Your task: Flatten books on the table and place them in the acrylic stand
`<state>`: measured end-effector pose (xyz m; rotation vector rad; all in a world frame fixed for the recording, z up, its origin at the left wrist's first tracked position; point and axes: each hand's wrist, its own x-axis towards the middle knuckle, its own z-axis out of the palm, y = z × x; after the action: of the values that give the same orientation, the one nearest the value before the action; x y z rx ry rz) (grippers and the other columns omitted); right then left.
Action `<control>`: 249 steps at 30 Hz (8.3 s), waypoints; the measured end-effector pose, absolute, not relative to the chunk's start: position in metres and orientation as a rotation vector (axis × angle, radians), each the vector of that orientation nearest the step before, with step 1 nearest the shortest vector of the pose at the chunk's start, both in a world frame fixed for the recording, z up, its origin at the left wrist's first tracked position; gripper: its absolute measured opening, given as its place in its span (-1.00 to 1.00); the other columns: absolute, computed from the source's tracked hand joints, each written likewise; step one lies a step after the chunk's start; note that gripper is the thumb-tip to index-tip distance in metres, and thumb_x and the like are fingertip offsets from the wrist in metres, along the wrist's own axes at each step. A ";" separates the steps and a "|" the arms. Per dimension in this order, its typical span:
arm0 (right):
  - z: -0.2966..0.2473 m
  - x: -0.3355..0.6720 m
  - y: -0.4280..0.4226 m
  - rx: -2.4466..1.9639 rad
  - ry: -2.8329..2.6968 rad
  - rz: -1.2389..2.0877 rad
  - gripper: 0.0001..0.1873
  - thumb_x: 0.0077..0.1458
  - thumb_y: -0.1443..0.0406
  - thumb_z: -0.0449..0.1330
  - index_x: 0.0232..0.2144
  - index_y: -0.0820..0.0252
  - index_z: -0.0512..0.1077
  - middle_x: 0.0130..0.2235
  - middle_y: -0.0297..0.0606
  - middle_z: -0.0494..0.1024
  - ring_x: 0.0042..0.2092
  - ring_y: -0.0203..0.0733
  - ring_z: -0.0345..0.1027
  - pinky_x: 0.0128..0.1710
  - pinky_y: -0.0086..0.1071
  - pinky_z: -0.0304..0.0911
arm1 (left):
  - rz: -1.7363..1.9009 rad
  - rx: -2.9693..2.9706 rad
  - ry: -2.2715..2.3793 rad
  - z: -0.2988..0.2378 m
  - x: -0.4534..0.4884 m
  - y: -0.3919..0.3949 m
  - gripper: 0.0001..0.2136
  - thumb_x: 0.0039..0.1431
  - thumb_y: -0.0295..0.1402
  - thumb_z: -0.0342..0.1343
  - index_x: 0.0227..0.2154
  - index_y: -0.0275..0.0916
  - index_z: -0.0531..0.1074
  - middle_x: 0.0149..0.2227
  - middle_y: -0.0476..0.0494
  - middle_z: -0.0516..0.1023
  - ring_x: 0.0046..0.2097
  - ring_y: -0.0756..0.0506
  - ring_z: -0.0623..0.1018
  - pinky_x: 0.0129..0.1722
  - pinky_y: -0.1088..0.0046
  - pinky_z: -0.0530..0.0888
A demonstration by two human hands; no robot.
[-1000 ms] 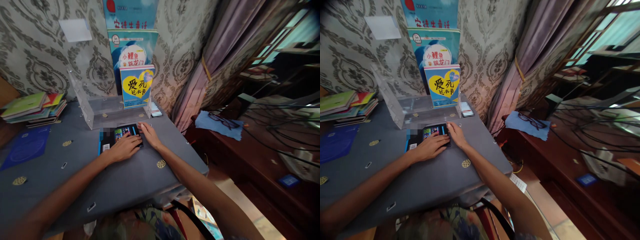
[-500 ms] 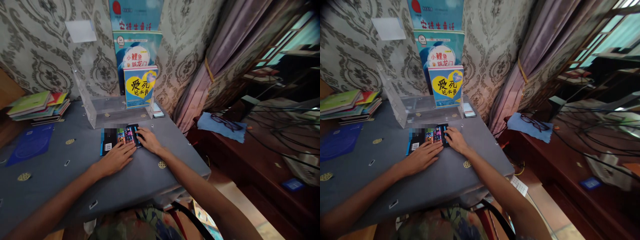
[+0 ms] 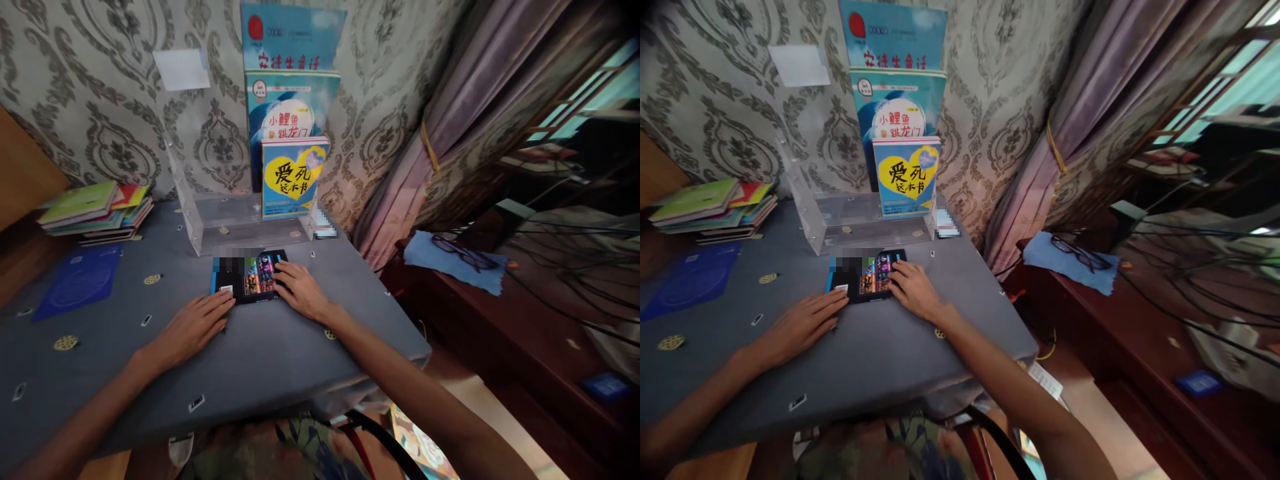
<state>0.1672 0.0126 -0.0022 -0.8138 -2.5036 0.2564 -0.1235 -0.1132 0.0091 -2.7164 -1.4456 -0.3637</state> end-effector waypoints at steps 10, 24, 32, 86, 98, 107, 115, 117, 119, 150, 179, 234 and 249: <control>0.003 0.160 0.002 -0.806 -2.648 0.224 -0.44 0.29 0.04 0.12 0.19 0.24 0.35 0.28 0.04 0.34 0.35 0.09 0.11 0.32 0.08 0.03 | -0.359 -2.602 -1.591 0.005 -0.108 -0.081 -0.45 0.36 0.02 -0.13 0.24 -0.21 0.29 0.30 -0.34 0.31 0.33 -0.26 0.29 0.28 -0.02 0.25; 0.014 0.164 -0.015 -0.792 -2.689 0.154 -0.42 0.21 0.05 0.21 0.17 0.23 0.39 0.19 0.06 0.44 0.27 0.12 0.23 0.24 0.04 0.14 | -0.249 -2.513 -1.351 0.002 -0.094 -0.072 -0.49 0.38 -0.04 -0.12 0.20 -0.27 0.34 0.19 -0.34 0.46 0.23 -0.29 0.44 0.15 0.10 0.44; 0.024 0.179 -0.028 -0.734 -2.678 0.304 -0.50 0.19 0.17 0.24 0.14 0.21 0.41 0.11 0.00 0.53 0.17 0.06 0.36 0.18 -0.03 0.25 | -0.316 -2.479 -1.134 0.008 -0.086 -0.093 -0.66 0.44 -0.21 -0.16 0.01 -0.25 0.43 -0.03 -0.29 0.61 0.02 -0.20 0.59 -0.08 0.29 0.52; 0.018 0.157 0.040 -1.476 -2.148 0.465 -0.79 0.22 0.27 0.13 -0.19 0.16 0.55 -0.30 -0.19 0.66 -0.25 -0.05 0.54 -0.26 -0.30 0.37 | -0.741 -2.315 -1.921 -0.001 -0.098 -0.014 -0.72 0.36 -0.35 -0.14 0.00 -0.24 0.40 0.08 -0.28 0.50 0.13 -0.23 0.45 0.09 0.12 0.41; 0.018 0.071 0.024 -0.718 -2.644 0.268 -0.53 0.29 0.41 -0.04 0.21 0.26 0.29 0.26 -0.01 0.35 0.28 -0.07 0.22 0.28 -0.13 0.13 | -0.800 -2.275 -1.863 -0.010 -0.100 -0.013 -0.67 0.32 -0.41 -0.12 0.04 -0.20 0.43 0.07 -0.25 0.55 0.12 -0.23 0.51 0.07 0.13 0.45; 0.010 0.092 0.036 -0.857 -2.673 0.273 -0.59 0.34 0.33 0.01 0.20 0.23 0.30 0.27 0.02 0.34 0.32 -0.04 0.17 0.32 0.00 0.06 | -0.725 -2.258 -1.865 -0.006 -0.095 -0.015 -0.70 0.35 -0.38 -0.13 0.00 -0.22 0.46 0.09 -0.28 0.54 0.11 -0.24 0.50 0.09 0.12 0.43; 0.000 0.141 0.062 -1.097 -2.466 0.338 -0.62 0.30 0.35 0.02 0.13 0.21 0.37 0.26 0.00 0.37 0.28 0.00 0.25 0.25 0.05 0.15 | -0.729 -2.260 -1.892 -0.006 -0.096 -0.016 -0.70 0.36 -0.36 -0.13 0.01 -0.20 0.45 0.13 -0.25 0.52 0.13 -0.23 0.49 0.10 0.12 0.43; -0.004 0.147 0.066 -1.064 -2.411 0.399 -0.61 0.28 0.35 0.03 0.13 0.22 0.38 0.25 0.00 0.39 0.27 -0.01 0.27 0.24 0.02 0.16 | -0.733 -2.263 -1.915 -0.007 -0.096 -0.016 -0.69 0.36 -0.36 -0.13 0.01 -0.21 0.45 0.15 -0.25 0.50 0.15 -0.24 0.48 0.12 0.10 0.41; -0.008 0.150 0.070 -1.022 -2.360 0.461 -0.60 0.25 0.36 0.04 0.12 0.22 0.38 0.24 -0.01 0.40 0.26 -0.02 0.29 0.25 -0.01 0.17 | -0.742 -2.284 -1.926 -0.007 -0.097 -0.015 -0.69 0.36 -0.36 -0.13 0.01 -0.21 0.45 0.17 -0.25 0.48 0.17 -0.24 0.46 0.13 0.10 0.40; -0.021 0.155 0.089 -0.886 -1.869 0.959 -0.56 0.34 0.08 -0.03 0.17 0.03 0.35 0.13 -0.20 0.51 0.14 -0.08 0.40 0.19 -0.10 0.26 | -0.620 -2.661 -1.500 -0.002 -0.057 0.050 -0.70 0.36 -0.32 -0.07 0.03 -0.20 0.46 0.13 -0.23 0.52 0.17 -0.19 0.48 0.21 0.12 0.37; -0.012 0.156 0.082 -0.904 -1.927 0.901 -0.53 0.35 0.11 -0.07 0.17 0.16 0.34 0.14 -0.12 0.50 0.16 -0.09 0.39 0.21 -0.14 0.23 | -0.508 -2.964 -1.269 0.018 -0.030 -0.001 -0.65 0.40 -0.34 -0.14 0.10 -0.16 0.45 0.18 -0.19 0.48 0.25 -0.16 0.40 0.26 0.09 0.28; 0.007 0.079 -0.014 -0.603 -2.712 0.230 -0.64 0.33 0.20 0.09 0.09 0.21 0.45 0.21 0.00 0.43 0.32 0.05 0.17 0.30 0.03 0.07 | -0.896 -2.610 -1.618 -0.013 -0.136 0.019 -0.64 0.31 -0.39 -0.13 0.04 -0.19 0.49 0.12 -0.17 0.55 0.14 -0.13 0.51 0.18 0.16 0.40; 0.003 0.115 -0.071 -0.473 -2.796 0.310 -0.56 0.41 0.24 -0.07 0.22 0.26 0.32 0.28 -0.11 0.35 0.38 -0.09 0.04 0.38 -0.08 -0.02 | -0.899 -2.590 -1.630 -0.016 -0.136 0.017 -0.65 0.32 -0.36 -0.10 0.04 -0.18 0.50 0.11 -0.17 0.55 0.13 -0.14 0.50 0.20 0.15 0.38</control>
<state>0.1154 -0.0714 0.0026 -0.4729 -2.7956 0.3097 -0.1358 0.0170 -0.0155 -2.5904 -1.6297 -0.8993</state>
